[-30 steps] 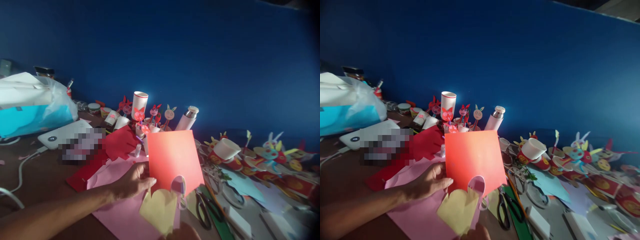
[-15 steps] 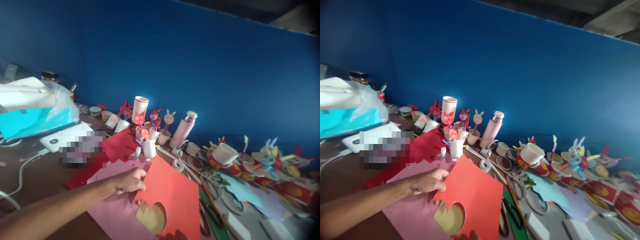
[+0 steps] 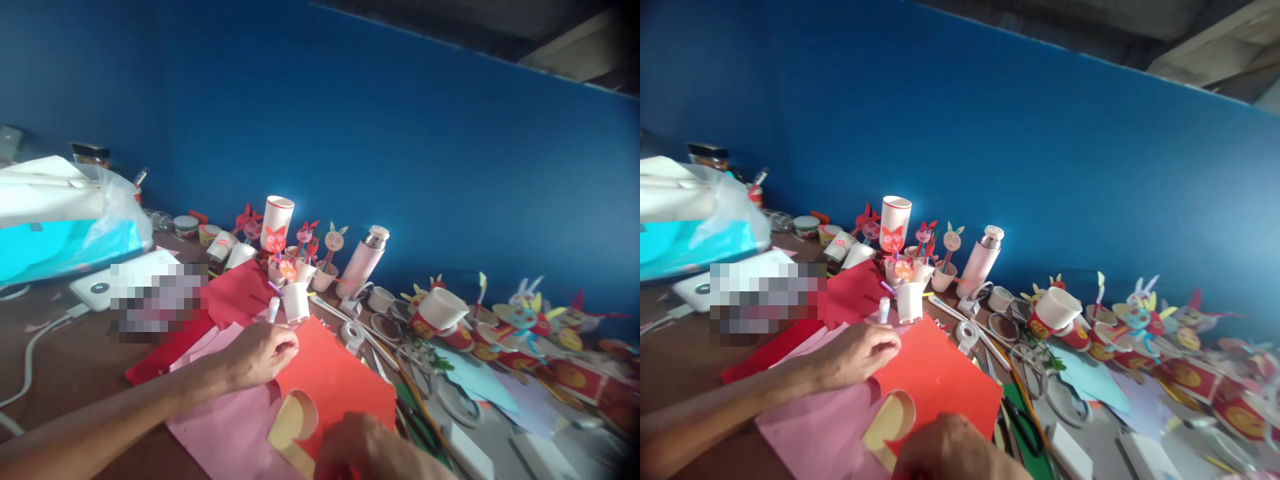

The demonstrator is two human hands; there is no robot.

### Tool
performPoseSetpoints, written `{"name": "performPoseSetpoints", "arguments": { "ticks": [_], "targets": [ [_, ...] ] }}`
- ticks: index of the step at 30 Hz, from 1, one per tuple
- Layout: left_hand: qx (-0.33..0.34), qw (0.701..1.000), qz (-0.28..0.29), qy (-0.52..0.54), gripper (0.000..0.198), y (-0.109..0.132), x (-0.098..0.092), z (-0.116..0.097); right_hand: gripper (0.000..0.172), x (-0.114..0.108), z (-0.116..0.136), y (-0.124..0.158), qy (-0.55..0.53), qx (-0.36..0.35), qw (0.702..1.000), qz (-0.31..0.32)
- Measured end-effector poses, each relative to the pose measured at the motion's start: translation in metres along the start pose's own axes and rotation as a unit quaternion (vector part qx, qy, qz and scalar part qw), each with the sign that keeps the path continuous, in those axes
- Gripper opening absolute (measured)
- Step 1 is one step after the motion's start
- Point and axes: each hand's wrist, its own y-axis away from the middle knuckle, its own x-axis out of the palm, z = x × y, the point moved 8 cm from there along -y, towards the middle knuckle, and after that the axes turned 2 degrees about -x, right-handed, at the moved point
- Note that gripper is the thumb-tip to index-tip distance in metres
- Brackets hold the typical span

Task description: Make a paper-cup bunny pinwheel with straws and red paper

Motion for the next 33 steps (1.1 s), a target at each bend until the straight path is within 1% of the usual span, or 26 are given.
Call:
{"name": "performPoseSetpoints", "arguments": {
  "ticks": [1, 2, 3, 4, 5, 6, 7, 8, 9, 10, 11, 13, 16, 19, 21, 23, 24, 25, 26, 27, 28, 29, 31, 33],
  "targets": [
    [0.002, 0.996, 0.016, 0.091, 0.025, -0.003, 0.004, -0.003, 0.024, -0.009, -0.002, -0.007, -0.013, -0.004, 1.0, -0.01],
    [-0.011, 0.981, 0.033, 0.189, 0.027, -0.007, 0.009, -0.004, 0.023, -0.018, -0.006, -0.016, -0.028, -0.005, 0.999, -0.027],
    [-0.035, 0.958, 0.044, 0.281, 0.028, -0.011, 0.015, -0.003, 0.024, -0.028, -0.01, -0.025, -0.043, -0.003, 0.998, -0.054],
    [-0.063, 0.93, 0.04, 0.359, 0.029, -0.014, 0.019, 0.001, 0.026, -0.039, -0.015, -0.035, -0.067, 0.001, 0.993, -0.096],
    [-0.08, 0.902, 0.031, 0.423, 0.028, -0.017, 0.024, 0.004, 0.026, -0.054, -0.023, -0.041, -0.128, 0.005, 0.976, -0.175],
    [-0.091, 0.875, 0.015, 0.476, 0.028, -0.019, 0.028, 0.008, 0.028, -0.063, -0.032, -0.047, -0.19, 0.006, 0.953, -0.236],
    [-0.101, 0.85, 0.009, 0.516, 0.027, -0.02, 0.032, 0.012, 0.031, -0.067, -0.041, -0.052, -0.247, 0.007, 0.929, -0.274],
    [-0.118, 0.83, 0.016, 0.545, 0.027, -0.02, 0.039, 0.016, 0.033, -0.064, -0.049, -0.057, -0.296, 0.01, 0.911, -0.286],
    [-0.133, 0.814, 0.022, 0.566, 0.026, -0.019, 0.044, 0.02, 0.035, -0.059, -0.054, -0.062, -0.326, 0.014, 0.903, -0.279],
    [-0.15, 0.8, 0.03, 0.581, 0.027, -0.018, 0.049, 0.023, 0.037, -0.051, -0.058, -0.066, -0.347, 0.017, 0.9, -0.264],
    [-0.163, 0.794, 0.042, 0.585, 0.03, -0.016, 0.052, 0.025, 0.037, -0.044, -0.06, -0.069, -0.361, 0.019, 0.898, -0.249],
    [-0.171, 0.796, 0.06, 0.578, 0.035, -0.012, 0.054, 0.027, 0.036, -0.033, -0.063, -0.071, -0.371, 0.022, 0.897, -0.239],
    [-0.154, 0.829, 0.086, 0.53, 0.032, -0.008, 0.051, 0.024, 0.034, -0.028, -0.065, -0.072, -0.356, 0.04, 0.897, -0.258],
    [-0.164, 0.858, 0.086, 0.478, 0.028, -0.005, 0.051, 0.027, 0.032, -0.026, -0.065, -0.074, -0.349, 0.061, 0.897, -0.264],
    [-0.162, 0.862, 0.074, 0.474, 0.028, -0.003, 0.051, 0.027, 0.029, -0.026, -0.061, -0.075, -0.361, 0.057, 0.898, -0.245],
    [-0.144, 0.86, 0.067, 0.485, 0.027, -0.003, 0.051, 0.024, 0.025, -0.031, -0.058, -0.072, -0.367, 0.048, 0.903, -0.218],
    [-0.134, 0.858, 0.06, 0.492, 0.027, -0.002, 0.05, 0.023, 0.025, -0.037, -0.06, -0.068, -0.359, 0.046, 0.906, -0.218],
    [-0.127, 0.857, 0.052, 0.497, 0.027, -0.002, 0.049, 0.023, 0.025, -0.049, -0.065, -0.062, -0.329, 0.049, 0.912, -0.239],
    [-0.122, 0.855, 0.045, 0.502, 0.027, -0.001, 0.048, 0.024, 0.027, -0.064, -0.072, -0.054, -0.286, 0.055, 0.915, -0.279],
    [-0.121, 0.853, 0.04, 0.506, 0.026, 0.0, 0.048, 0.026, 0.031, -0.082, -0.08, -0.043, -0.223, 0.064, 0.914, -0.334],
    [-0.126, 0.852, 0.036, 0.507, 0.026, 0.001, 0.048, 0.028, 0.035, -0.101, -0.09, -0.029, -0.136, 0.086, 0.904, -0.397],
    [-0.136, 0.852, 0.031, 0.505, 0.028, 0.003, 0.049, 0.032, 0.038, -0.114, -0.101, -0.019, -0.096, 0.104, 0.892, -0.428],
    [-0.167, 0.854, 0.02, 0.491, 0.037, 0.007, 0.052, 0.039, 0.038, -0.13, -0.123, -0.006, -0.041, 0.136, 0.882, -0.449],
    [-0.2, 0.863, 0.0, 0.464, 0.046, 0.01, 0.051, 0.044, 0.031, -0.136, -0.14, -0.002, 0.012, 0.159, 0.885, -0.437]
  ]
}}
